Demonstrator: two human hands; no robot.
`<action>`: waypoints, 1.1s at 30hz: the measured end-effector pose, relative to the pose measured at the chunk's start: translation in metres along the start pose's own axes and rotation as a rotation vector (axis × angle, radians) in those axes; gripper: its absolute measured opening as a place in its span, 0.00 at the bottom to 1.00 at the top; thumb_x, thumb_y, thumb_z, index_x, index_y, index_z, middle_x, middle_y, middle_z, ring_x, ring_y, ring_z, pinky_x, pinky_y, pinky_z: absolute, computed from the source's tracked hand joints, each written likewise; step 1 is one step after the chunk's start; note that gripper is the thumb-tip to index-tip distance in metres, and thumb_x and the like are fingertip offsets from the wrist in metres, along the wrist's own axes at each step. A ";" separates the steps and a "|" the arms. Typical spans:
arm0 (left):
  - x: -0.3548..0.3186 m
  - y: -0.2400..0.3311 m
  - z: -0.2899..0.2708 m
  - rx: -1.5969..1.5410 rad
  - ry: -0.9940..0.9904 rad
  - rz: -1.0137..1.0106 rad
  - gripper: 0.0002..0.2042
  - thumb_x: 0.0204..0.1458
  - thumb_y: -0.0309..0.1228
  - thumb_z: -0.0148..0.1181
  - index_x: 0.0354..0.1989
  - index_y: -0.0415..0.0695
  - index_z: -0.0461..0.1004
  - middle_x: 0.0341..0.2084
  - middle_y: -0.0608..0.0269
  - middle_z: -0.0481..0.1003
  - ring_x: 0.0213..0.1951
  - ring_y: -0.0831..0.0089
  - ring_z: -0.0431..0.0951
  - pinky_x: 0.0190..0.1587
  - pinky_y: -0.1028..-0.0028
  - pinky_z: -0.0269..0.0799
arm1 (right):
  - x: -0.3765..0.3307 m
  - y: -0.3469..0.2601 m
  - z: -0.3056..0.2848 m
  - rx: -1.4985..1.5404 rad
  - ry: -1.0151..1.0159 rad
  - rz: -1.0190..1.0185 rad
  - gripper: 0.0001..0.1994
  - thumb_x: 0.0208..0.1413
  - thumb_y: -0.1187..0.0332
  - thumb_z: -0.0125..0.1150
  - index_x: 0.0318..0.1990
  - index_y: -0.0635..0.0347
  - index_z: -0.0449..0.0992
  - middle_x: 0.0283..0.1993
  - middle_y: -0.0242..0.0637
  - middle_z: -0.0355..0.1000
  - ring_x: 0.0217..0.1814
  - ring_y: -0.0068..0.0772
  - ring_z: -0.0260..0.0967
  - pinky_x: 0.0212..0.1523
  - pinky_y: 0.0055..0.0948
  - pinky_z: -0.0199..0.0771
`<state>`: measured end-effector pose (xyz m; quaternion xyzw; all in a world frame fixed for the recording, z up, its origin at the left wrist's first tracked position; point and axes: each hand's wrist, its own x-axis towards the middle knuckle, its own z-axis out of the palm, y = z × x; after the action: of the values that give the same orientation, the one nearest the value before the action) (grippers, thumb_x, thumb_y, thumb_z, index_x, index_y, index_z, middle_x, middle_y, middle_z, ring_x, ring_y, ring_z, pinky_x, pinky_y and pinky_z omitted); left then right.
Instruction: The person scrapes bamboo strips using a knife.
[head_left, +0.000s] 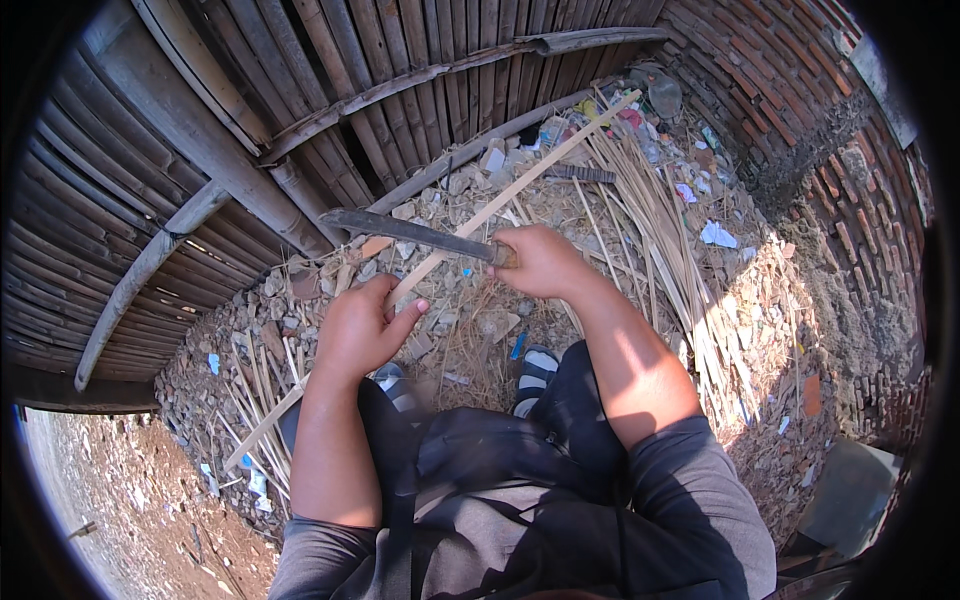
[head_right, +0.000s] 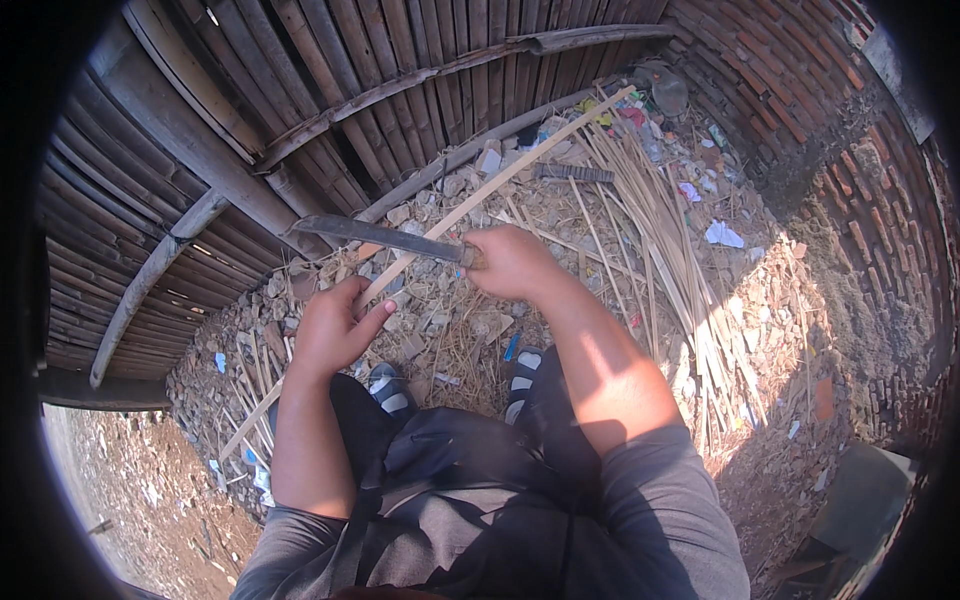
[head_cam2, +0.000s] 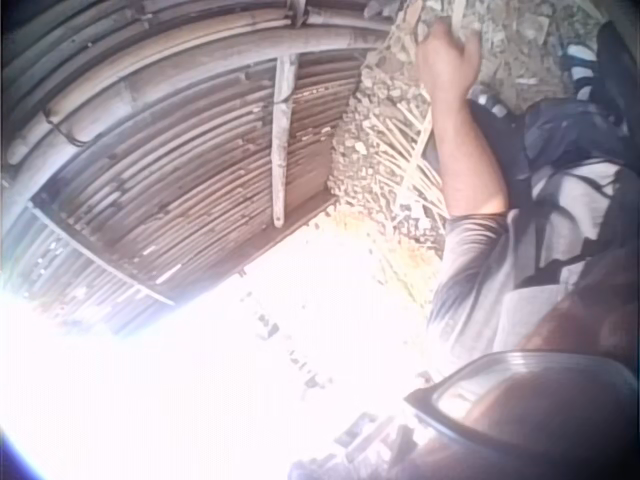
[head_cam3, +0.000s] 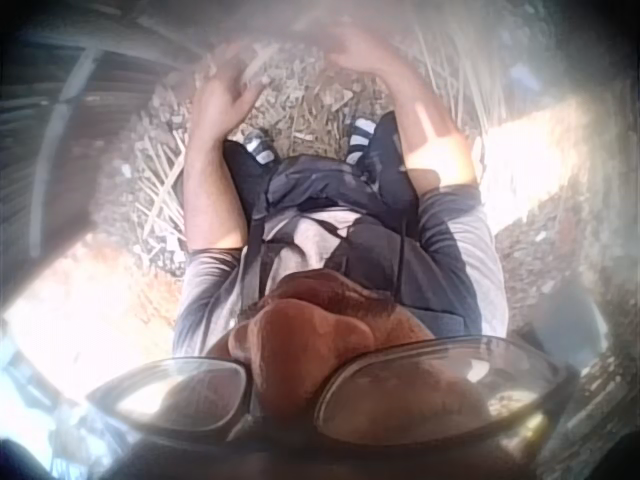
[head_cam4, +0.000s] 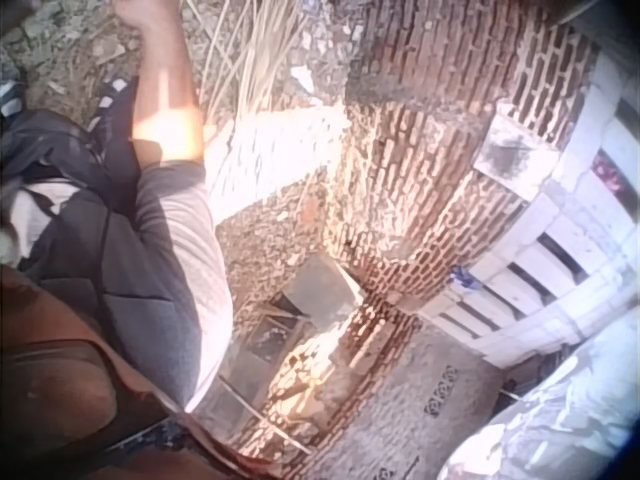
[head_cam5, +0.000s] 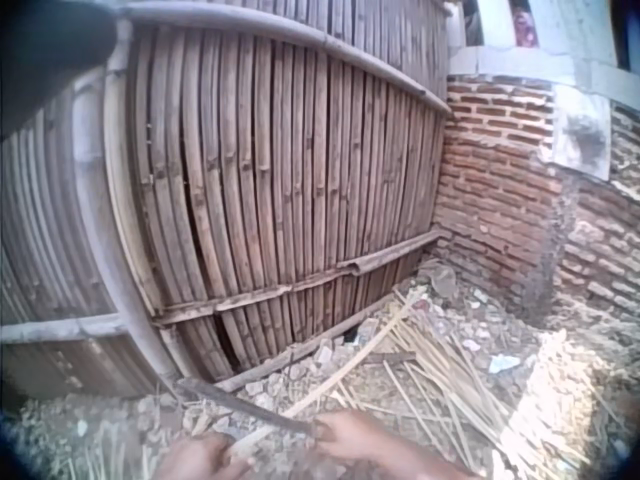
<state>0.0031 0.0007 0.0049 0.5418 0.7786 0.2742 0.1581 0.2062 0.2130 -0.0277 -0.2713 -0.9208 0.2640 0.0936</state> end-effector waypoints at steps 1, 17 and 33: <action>0.000 0.000 0.000 -0.003 -0.006 -0.005 0.21 0.55 0.46 0.71 0.43 0.38 0.81 0.18 0.52 0.76 0.24 0.54 0.80 0.32 0.60 0.73 | 0.001 0.000 0.000 0.000 0.000 0.000 0.18 0.51 0.57 0.74 0.44 0.59 0.80 0.38 0.54 0.78 0.44 0.62 0.77 0.45 0.51 0.75; 0.001 0.001 -0.001 0.005 -0.023 -0.014 0.22 0.54 0.46 0.71 0.44 0.38 0.81 0.19 0.52 0.77 0.25 0.54 0.81 0.33 0.60 0.74 | 0.003 -0.003 -0.005 -0.048 -0.107 0.060 0.20 0.53 0.57 0.72 0.50 0.55 0.81 0.43 0.51 0.80 0.49 0.58 0.78 0.49 0.52 0.78; 0.000 0.002 -0.002 0.035 -0.067 -0.037 0.23 0.54 0.49 0.70 0.43 0.39 0.81 0.20 0.52 0.77 0.27 0.52 0.82 0.34 0.58 0.75 | 0.003 -0.001 -0.002 -0.065 -0.108 0.034 0.19 0.53 0.56 0.71 0.47 0.56 0.80 0.43 0.50 0.80 0.50 0.58 0.78 0.49 0.52 0.77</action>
<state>0.0033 0.0007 0.0076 0.5390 0.7874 0.2391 0.1798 0.2041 0.2148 -0.0257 -0.2753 -0.9278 0.2499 0.0304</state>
